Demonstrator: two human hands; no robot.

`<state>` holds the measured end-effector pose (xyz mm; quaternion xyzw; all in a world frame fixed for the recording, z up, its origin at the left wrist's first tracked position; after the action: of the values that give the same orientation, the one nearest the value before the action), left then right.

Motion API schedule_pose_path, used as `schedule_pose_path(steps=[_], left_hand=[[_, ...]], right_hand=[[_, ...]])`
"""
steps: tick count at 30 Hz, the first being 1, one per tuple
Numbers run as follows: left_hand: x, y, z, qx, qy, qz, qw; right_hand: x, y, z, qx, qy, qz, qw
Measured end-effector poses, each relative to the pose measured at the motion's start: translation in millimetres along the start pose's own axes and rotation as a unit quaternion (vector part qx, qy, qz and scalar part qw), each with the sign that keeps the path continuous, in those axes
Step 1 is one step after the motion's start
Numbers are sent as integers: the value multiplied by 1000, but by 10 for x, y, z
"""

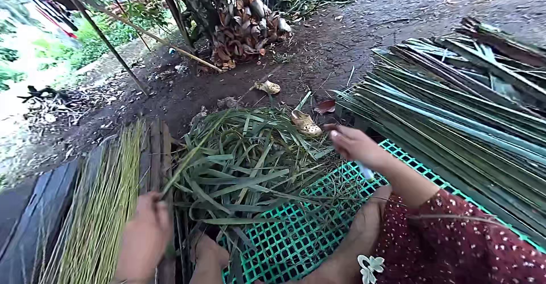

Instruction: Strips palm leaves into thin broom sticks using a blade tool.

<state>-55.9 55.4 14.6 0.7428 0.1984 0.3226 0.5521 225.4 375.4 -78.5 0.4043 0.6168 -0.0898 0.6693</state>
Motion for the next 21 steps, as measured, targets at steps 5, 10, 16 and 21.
schedule_pose_path(steps=[5, 10, 16, 21], left_hand=[[1295, -458, 38, -116, -139, 70, 981], [1702, -527, 22, -85, -182, 141, 969], [1800, -608, 80, -2, -228, 202, 952], [1771, -793, 71, -197, -148, 192, 950]], right_hand=[[-563, -895, 90, -21, -26, -275, 961], [-609, -827, 195, 158, -19, -400, 902], [-353, -794, 239, 233, -82, -521, 817], [-399, -801, 343, 205, -30, -487, 848]])
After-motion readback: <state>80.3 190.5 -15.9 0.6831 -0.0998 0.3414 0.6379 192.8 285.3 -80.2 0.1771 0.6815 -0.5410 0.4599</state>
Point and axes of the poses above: each hand's wrist, its own z-axis away from the middle knuckle, its own y-axis out of the back of the hand, x = y × z, the point moved 8 cm from there along -z, towards the middle knuckle, and after that the axes turned 7 degrees about z, right-handed, at the moved point
